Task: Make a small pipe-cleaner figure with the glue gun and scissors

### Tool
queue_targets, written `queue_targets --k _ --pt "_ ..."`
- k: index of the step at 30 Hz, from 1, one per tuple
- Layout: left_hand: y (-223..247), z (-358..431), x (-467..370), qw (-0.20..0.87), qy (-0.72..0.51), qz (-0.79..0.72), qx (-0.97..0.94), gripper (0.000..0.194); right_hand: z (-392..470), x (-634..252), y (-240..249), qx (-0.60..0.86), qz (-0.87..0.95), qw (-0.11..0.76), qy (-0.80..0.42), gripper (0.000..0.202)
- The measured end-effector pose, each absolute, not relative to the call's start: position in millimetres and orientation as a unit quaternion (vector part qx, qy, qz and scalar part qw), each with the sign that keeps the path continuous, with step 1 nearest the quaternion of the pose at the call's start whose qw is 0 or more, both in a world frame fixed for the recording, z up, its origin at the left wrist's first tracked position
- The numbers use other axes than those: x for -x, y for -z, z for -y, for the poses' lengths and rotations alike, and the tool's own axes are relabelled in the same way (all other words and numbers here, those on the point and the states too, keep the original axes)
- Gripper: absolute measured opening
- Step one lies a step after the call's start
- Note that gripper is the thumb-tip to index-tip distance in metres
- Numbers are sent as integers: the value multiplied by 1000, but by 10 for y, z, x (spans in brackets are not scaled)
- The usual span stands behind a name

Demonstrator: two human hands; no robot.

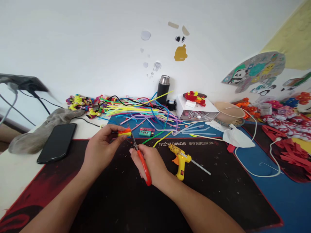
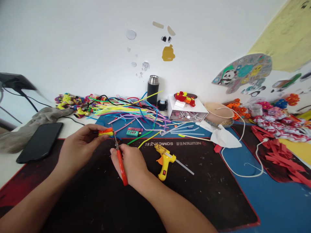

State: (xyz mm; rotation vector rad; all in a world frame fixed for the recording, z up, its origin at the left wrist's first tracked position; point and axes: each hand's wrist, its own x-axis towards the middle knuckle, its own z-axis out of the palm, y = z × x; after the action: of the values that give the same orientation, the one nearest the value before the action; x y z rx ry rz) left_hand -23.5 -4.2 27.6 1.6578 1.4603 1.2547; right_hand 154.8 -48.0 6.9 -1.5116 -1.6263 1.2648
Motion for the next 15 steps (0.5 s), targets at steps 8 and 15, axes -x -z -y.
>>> queue_targets --k 8,15 --pt "-249 47 259 262 -454 -555 -646 23 482 -1531 -17 572 598 284 -484 36" --pt "-237 48 269 238 -446 -548 -666 18 475 -1528 -1 576 596 279 -484 36"
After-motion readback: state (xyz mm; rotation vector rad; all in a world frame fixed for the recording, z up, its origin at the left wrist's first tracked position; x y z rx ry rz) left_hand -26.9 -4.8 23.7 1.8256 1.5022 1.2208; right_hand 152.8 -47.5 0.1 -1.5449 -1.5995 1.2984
